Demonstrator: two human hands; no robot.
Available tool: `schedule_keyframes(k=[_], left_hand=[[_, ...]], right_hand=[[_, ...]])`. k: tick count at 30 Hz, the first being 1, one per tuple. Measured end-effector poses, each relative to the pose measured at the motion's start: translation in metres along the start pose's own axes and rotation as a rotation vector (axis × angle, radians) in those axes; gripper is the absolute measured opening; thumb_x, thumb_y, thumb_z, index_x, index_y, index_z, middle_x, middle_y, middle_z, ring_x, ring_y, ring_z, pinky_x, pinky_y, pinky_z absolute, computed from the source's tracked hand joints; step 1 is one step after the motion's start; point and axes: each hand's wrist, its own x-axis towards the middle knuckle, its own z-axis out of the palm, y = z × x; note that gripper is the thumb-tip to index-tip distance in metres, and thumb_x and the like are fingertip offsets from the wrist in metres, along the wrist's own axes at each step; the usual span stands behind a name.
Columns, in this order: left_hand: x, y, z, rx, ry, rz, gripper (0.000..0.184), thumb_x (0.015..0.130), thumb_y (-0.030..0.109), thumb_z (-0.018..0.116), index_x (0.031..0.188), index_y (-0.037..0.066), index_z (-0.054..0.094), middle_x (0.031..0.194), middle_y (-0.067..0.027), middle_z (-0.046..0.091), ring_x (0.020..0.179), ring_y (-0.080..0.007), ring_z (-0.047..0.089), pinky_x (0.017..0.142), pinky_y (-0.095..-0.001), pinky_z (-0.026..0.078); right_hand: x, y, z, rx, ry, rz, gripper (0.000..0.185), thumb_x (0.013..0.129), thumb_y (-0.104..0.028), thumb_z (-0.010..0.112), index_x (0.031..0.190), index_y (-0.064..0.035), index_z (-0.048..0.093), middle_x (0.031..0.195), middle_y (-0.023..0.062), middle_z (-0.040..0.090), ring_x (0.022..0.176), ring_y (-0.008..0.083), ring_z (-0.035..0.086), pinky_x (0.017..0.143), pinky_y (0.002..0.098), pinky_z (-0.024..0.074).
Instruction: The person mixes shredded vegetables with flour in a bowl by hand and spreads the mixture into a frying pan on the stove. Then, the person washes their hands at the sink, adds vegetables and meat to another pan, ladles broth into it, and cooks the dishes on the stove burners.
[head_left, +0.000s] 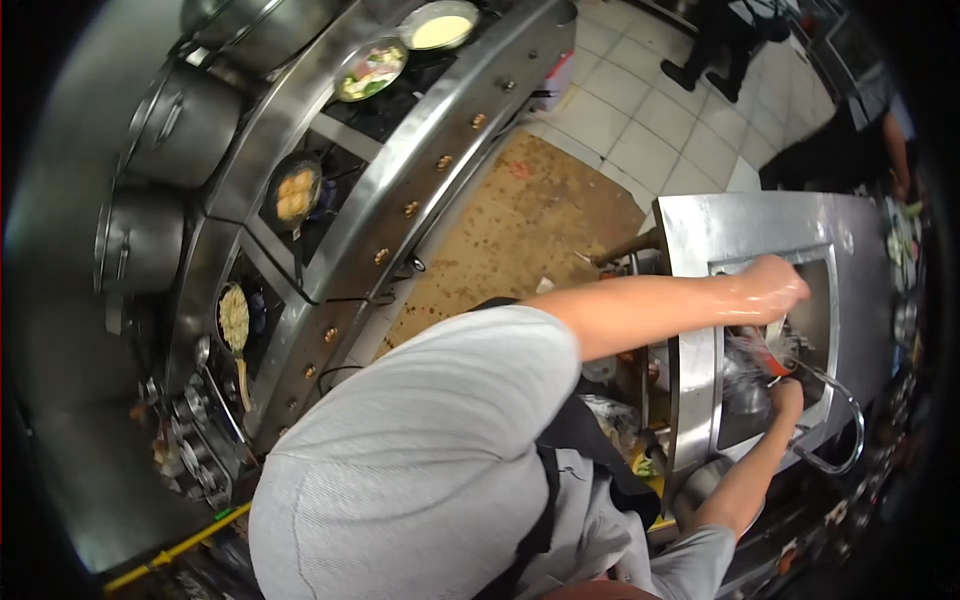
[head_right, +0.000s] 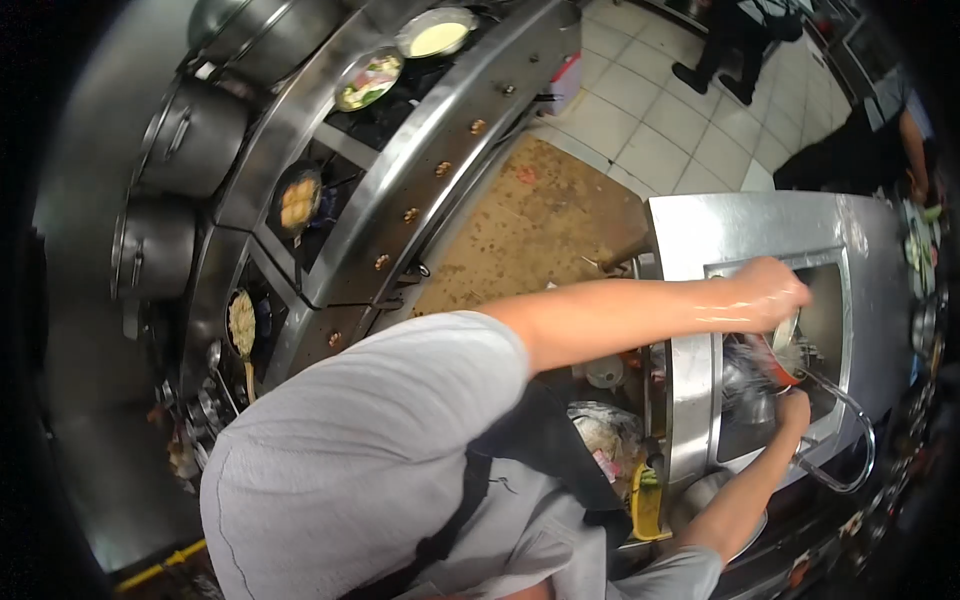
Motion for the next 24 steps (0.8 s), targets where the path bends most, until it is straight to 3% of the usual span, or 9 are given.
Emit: schedule_keyframes(k=[2, 10, 12, 13, 15, 18, 19, 22, 24], left_hand=[[-0.052, -0.001, -0.079, 0.032, -0.083, -0.113, 0.016, 0.075, 0.015, 0.060, 0.086, 0.010, 0.070, 0.076, -0.0145, 0.068, 0.075, -0.0363, 0.066, 0.068, -0.0468, 0.052], [-0.191, -0.047, -0.150, -0.299, -0.003, -0.570, 0.029, 0.087, 0.033, 0.062, 0.078, 0.007, 0.069, 0.067, -0.0134, 0.064, 0.071, -0.0257, 0.067, 0.063, -0.0410, 0.048], [-0.230, -0.085, -0.132, -0.251, -0.093, -0.738, 0.032, 0.089, 0.036, 0.061, 0.084, 0.007, 0.072, 0.075, -0.0144, 0.067, 0.080, -0.0240, 0.069, 0.073, -0.0391, 0.051], [-0.278, -0.136, -0.108, 0.218, -0.315, -0.563, 0.031, 0.089, 0.037, 0.060, 0.093, 0.008, 0.072, 0.088, -0.0176, 0.068, 0.092, -0.0287, 0.066, 0.084, -0.0389, 0.049], [-0.348, -0.164, -0.097, 0.753, -0.679, -0.367, 0.036, 0.087, 0.037, 0.060, 0.110, 0.011, 0.071, 0.108, -0.0211, 0.067, 0.112, -0.0341, 0.060, 0.101, -0.0389, 0.042], [-0.335, -0.140, -0.182, 0.428, -0.906, -0.916, 0.043, 0.084, 0.037, 0.061, 0.115, 0.008, 0.068, 0.107, -0.0214, 0.068, 0.112, -0.0336, 0.061, 0.100, -0.0414, 0.044], [-0.357, -0.143, -0.192, 0.401, -0.910, -0.937, 0.043, 0.084, 0.037, 0.061, 0.115, 0.008, 0.068, 0.107, -0.0214, 0.068, 0.112, -0.0336, 0.061, 0.100, -0.0414, 0.044], [-0.402, -0.211, -0.242, 0.076, -0.179, -1.089, 0.042, 0.084, 0.038, 0.062, 0.108, 0.004, 0.067, 0.096, -0.0204, 0.069, 0.093, -0.0313, 0.066, 0.083, -0.0432, 0.051], [-0.416, -0.237, -0.288, -0.256, 0.326, -1.282, 0.034, 0.088, 0.034, 0.063, 0.101, 0.004, 0.066, 0.077, -0.0137, 0.068, 0.061, -0.0212, 0.066, 0.061, -0.0381, 0.054]], right_hand=[[-0.009, -0.017, -0.041, 0.808, -0.196, -0.015, 0.023, 0.093, -0.019, 0.055, 0.087, -0.0003, 0.066, 0.072, 0.0058, 0.064, 0.064, 0.0168, 0.058, 0.061, 0.0323, 0.0471], [-0.158, -0.231, -0.197, 1.393, -0.115, -0.446, 0.016, 0.095, -0.015, 0.058, 0.088, -0.0020, 0.065, 0.077, 0.0017, 0.061, 0.068, 0.0111, 0.055, 0.063, 0.0261, 0.0465], [-0.160, -0.299, -0.157, 1.534, -0.473, -0.473, 0.013, 0.093, -0.011, 0.059, 0.091, -0.0011, 0.067, 0.084, 0.0063, 0.066, 0.080, 0.0152, 0.065, 0.073, 0.0277, 0.0515], [-0.172, -0.365, -0.146, 1.478, -0.468, -0.394, 0.014, 0.090, -0.008, 0.056, 0.094, -0.0028, 0.068, 0.086, 0.0101, 0.069, 0.083, 0.0223, 0.068, 0.074, 0.0341, 0.0528], [-0.177, -0.422, -0.068, -0.135, 0.225, -0.756, 0.025, 0.085, -0.017, 0.057, 0.106, -0.0082, 0.068, 0.123, 0.0125, 0.062, 0.109, 0.0346, 0.060, 0.092, 0.0451, 0.0480], [-0.164, -0.485, -0.035, 0.760, -0.363, -0.522, 0.038, 0.088, -0.034, 0.061, 0.120, -0.0142, 0.065, 0.137, 0.0081, 0.053, 0.131, 0.0280, 0.045, 0.106, 0.0543, 0.0353], [-0.187, -0.499, -0.077, 0.121, -0.189, -0.577, 0.041, 0.088, -0.035, 0.060, 0.123, -0.0148, 0.064, 0.142, 0.0091, 0.047, 0.134, 0.0315, 0.041, 0.107, 0.0527, 0.0347], [-0.151, -0.513, -0.023, 0.264, -0.507, -0.507, 0.046, 0.084, -0.036, 0.064, 0.124, -0.0125, 0.061, 0.139, 0.0126, 0.047, 0.133, 0.0333, 0.039, 0.108, 0.0575, 0.0305], [-0.150, -0.522, -0.036, -0.268, -0.379, -0.603, 0.052, 0.079, -0.040, 0.071, 0.123, -0.0140, 0.063, 0.135, 0.0153, 0.053, 0.122, 0.0327, 0.053, 0.103, 0.0458, 0.0432]])
